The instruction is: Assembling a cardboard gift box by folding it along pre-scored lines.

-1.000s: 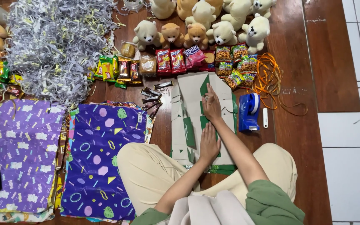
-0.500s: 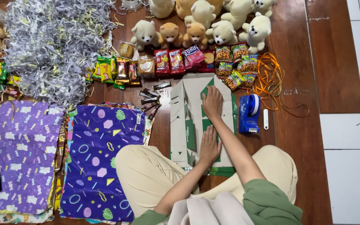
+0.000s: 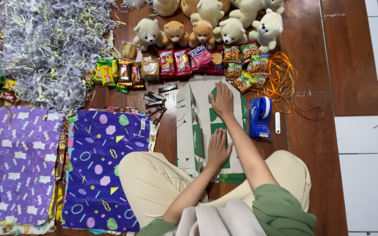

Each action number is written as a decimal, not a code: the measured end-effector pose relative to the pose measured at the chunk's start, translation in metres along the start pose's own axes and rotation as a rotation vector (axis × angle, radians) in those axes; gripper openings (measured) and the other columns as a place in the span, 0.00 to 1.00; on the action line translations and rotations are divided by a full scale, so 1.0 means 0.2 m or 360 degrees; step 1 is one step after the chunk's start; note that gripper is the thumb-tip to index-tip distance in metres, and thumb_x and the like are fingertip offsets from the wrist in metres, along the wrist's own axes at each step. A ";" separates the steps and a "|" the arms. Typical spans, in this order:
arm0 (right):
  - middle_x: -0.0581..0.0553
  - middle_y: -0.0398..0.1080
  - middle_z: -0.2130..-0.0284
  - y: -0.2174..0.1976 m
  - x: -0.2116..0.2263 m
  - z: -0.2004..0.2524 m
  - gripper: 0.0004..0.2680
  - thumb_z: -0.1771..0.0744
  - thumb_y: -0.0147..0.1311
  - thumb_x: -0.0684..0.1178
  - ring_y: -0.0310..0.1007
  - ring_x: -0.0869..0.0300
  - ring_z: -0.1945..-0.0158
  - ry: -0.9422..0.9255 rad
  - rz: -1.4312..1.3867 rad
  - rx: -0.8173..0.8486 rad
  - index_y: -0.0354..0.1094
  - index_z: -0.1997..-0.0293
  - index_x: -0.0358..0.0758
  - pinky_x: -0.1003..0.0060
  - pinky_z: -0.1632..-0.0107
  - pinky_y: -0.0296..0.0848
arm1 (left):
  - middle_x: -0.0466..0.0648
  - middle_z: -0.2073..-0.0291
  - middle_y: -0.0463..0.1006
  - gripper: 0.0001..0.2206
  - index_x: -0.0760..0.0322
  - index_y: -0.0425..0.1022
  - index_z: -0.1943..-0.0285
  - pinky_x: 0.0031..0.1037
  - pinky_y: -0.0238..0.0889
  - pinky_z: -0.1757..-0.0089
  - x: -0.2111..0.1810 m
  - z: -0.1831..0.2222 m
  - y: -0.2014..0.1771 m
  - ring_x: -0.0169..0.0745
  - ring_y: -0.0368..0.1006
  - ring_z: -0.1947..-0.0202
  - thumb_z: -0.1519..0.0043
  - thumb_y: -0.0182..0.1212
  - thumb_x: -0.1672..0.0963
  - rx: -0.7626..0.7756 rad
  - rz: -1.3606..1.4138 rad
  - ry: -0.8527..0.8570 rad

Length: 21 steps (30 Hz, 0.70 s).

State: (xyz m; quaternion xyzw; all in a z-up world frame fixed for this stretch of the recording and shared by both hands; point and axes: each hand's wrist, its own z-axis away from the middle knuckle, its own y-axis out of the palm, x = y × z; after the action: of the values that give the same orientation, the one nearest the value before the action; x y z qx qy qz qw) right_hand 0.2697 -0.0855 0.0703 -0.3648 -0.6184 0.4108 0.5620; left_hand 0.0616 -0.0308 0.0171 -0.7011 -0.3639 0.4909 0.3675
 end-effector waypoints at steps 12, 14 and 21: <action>0.36 0.36 0.22 0.01 0.05 0.01 0.28 0.27 0.32 0.66 0.31 0.49 0.20 -0.0004 0.0147 0.0002 0.37 0.21 0.36 0.51 0.23 0.28 | 0.62 0.24 0.49 0.27 0.68 0.55 0.24 0.45 0.34 0.30 -0.08 -0.08 -0.08 0.58 0.42 0.23 0.30 0.37 0.49 0.0124 -0.0076 -0.0127; 0.37 0.35 0.22 0.02 0.06 0.02 0.26 0.26 0.31 0.64 0.31 0.50 0.20 0.0034 0.0137 0.0047 0.37 0.21 0.37 0.51 0.23 0.28 | 0.63 0.24 0.49 0.26 0.70 0.56 0.26 0.46 0.35 0.30 -0.08 -0.08 -0.06 0.59 0.42 0.23 0.31 0.38 0.51 0.0113 -0.0068 -0.0131; 0.37 0.31 0.22 -0.05 0.07 0.13 0.28 0.27 0.31 0.67 0.27 0.49 0.19 -0.0045 -0.0020 0.0226 0.35 0.20 0.41 0.51 0.22 0.29 | 0.59 0.23 0.48 0.28 0.70 0.52 0.24 0.41 0.32 0.30 -0.07 -0.08 -0.06 0.53 0.40 0.22 0.31 0.37 0.50 0.0275 -0.0099 -0.0158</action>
State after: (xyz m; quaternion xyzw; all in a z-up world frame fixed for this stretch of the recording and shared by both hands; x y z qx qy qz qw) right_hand 0.2435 -0.0791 0.0836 -0.3141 -0.5979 0.4552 0.5802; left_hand 0.0712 -0.0409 0.0368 -0.6300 -0.3595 0.5429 0.4231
